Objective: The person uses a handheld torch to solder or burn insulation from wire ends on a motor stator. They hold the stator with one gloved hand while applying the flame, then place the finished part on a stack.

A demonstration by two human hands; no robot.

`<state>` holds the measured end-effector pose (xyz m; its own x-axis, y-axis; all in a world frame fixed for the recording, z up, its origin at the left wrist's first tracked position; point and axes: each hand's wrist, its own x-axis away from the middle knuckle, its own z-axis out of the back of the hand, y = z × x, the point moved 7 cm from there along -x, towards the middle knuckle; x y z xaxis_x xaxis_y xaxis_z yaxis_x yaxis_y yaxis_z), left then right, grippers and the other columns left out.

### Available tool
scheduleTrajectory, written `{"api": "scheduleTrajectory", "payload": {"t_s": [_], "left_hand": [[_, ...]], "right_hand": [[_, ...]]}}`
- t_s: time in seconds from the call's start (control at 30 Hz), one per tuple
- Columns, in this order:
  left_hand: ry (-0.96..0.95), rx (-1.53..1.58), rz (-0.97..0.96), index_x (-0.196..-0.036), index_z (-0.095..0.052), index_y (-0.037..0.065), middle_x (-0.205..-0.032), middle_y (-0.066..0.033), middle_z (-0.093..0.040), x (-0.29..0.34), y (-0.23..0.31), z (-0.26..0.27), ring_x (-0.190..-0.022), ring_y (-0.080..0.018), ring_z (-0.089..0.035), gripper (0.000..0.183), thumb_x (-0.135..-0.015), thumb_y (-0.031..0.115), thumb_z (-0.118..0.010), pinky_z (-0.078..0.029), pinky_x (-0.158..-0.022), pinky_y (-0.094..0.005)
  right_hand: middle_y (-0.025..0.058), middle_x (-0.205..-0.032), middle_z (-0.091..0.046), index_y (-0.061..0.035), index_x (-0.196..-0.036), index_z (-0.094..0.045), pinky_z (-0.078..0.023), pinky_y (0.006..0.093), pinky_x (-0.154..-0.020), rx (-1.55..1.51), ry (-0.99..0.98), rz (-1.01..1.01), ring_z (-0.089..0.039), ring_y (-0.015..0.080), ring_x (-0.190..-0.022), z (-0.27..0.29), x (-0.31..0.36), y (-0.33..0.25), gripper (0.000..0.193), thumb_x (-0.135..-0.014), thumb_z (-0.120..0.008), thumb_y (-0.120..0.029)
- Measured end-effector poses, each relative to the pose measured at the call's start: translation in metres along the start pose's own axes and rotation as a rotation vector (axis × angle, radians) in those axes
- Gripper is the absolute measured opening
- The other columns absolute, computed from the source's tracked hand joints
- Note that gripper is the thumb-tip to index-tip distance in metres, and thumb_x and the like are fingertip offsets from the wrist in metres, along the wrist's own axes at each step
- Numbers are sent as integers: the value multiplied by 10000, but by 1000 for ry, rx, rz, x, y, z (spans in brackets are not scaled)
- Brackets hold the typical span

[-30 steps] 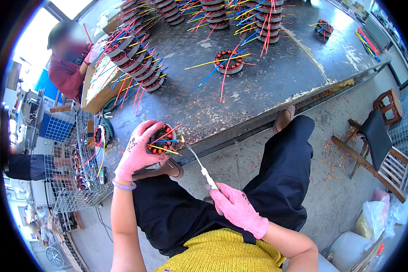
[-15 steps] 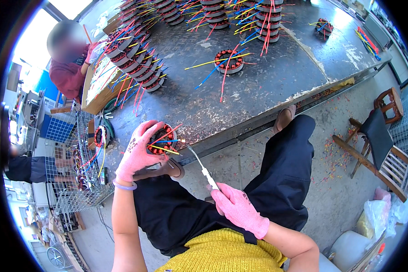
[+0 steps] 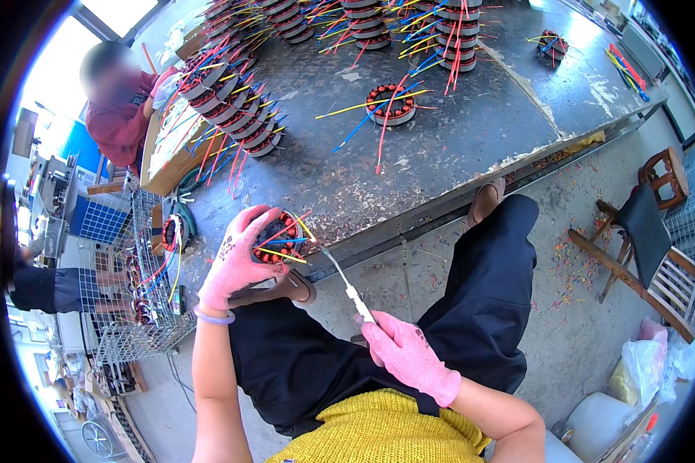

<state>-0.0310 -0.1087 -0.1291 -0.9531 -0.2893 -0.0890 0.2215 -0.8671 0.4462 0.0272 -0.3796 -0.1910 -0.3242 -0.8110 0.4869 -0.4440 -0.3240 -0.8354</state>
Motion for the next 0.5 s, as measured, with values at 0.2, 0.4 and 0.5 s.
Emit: {"api": "scheduleTrajectory", "payload": {"t_s": [0.2,0.4,0.5], "left_hand": [[-2,5,4,-1378,-539,103,-1360,-168,-500,0,0,0,-1265,-379,-477,900,-564,247,-896,-377,-1091,-448],[-7,18,7,-1384,-537,105,-1359,-166,-501,-1,1,0,-1269,-377,-476,901,-568,250,-893,-373,-1096,-447],[-3,23,-5,-1381,-540,106,-1358,-164,-501,-1,1,0,-1269,-376,-476,898,-568,246,-892,-372,-1098,-449]], "right_hand": [[-12,-700,-502,28,-1237,-581,-387,247,-562,-26,0,-5,-460,64,-605,0,0,2,335,-1031,-496,-222],[0,-675,-514,25,-1210,-588,-409,263,-564,-6,-1,1,-472,69,-593,0,-1,2,330,-1027,-497,-234],[8,-671,-518,23,-1223,-586,-414,267,-565,-6,-2,8,-478,75,-589,0,-2,3,336,-1025,-496,-234]]}}
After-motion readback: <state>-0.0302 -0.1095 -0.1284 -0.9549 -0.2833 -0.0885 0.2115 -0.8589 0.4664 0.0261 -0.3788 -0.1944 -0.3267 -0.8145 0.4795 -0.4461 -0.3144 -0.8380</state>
